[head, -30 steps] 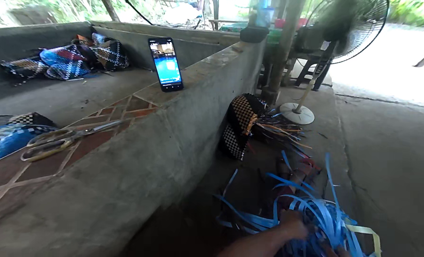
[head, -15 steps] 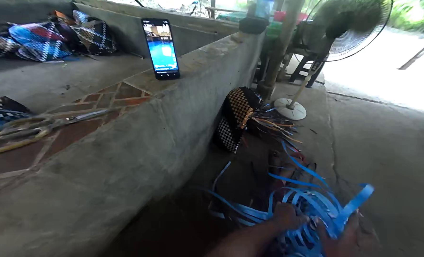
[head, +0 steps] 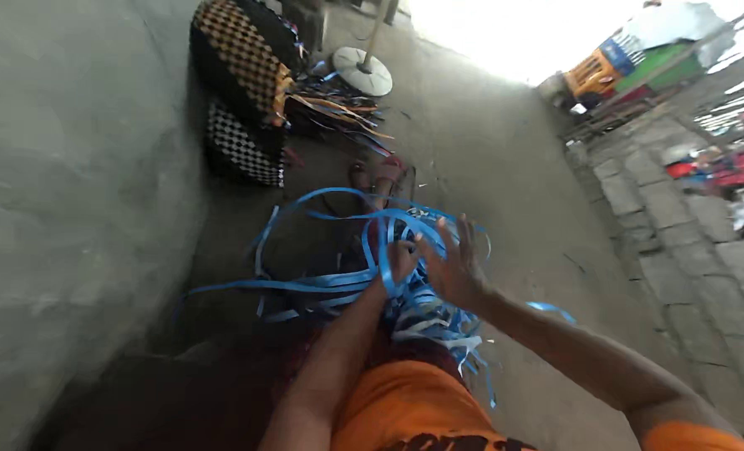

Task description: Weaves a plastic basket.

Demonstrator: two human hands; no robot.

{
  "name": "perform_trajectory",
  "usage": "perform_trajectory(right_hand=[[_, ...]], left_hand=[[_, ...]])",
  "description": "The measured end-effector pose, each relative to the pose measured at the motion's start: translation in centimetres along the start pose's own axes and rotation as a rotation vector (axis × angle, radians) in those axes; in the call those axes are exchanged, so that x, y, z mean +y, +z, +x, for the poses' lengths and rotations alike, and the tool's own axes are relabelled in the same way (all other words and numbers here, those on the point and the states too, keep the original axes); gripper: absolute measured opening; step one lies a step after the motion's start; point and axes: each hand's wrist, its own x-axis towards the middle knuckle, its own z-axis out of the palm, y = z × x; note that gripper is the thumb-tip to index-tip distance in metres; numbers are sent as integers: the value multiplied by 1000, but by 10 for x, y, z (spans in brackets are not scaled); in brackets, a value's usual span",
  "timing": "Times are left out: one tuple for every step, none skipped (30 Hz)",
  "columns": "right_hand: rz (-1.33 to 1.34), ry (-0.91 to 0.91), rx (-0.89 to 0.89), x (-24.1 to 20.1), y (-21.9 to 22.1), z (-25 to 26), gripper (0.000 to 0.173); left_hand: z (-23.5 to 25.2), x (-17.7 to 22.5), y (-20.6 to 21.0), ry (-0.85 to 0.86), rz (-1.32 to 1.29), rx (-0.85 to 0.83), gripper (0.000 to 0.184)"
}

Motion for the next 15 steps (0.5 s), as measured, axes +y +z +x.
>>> perform_trajectory(right_hand=[[49, -120, 34, -20, -11, 1, 34], [185, -288, 28, -39, -22, 2, 27], [362, -468, -27, -56, -30, 3, 26], [510, -609, -138, -70, -34, 4, 26], [615, -689, -247, -78, -31, 7, 27], [644, -694, -330, -83, -24, 8, 26], [597, -645, -390, -84, -16, 10, 24], [516, -564, -436, -83, -9, 12, 25], [412, -455, -472, -83, -7, 17, 28], [323, -317, -544, -81, -8, 24, 36], [254, -153, -662, -78, -13, 33, 43], [209, 18, -798, -73, -18, 43, 48], [169, 173, -921, -64, -21, 53, 52], [144, 304, -1009, -50, -21, 61, 54], [128, 401, -1046, -31, -20, 64, 54]], left_hand=[[-5, 5, -6, -20, -14, -11, 43], [-8, 9, -13, -52, 21, -54, 44], [-8, 13, -17, -76, 53, -96, 48], [-11, 20, -23, -92, 47, -144, 51], [-10, 22, -24, -90, 38, -166, 51], [-4, 14, -17, -72, 44, -152, 50], [5, 2, -6, -42, 63, -113, 49], [11, -10, 3, -10, 57, -78, 48], [12, -15, 7, 9, 40, -59, 48], [8, -14, 3, 7, 34, -72, 47], [3, -6, -8, -8, 38, -111, 43], [3, -3, -15, -25, 43, -143, 41], [6, -5, -17, -42, 52, -157, 41], [8, -6, -16, -52, 51, -155, 41], [9, -7, -15, -59, 38, -149, 41]])
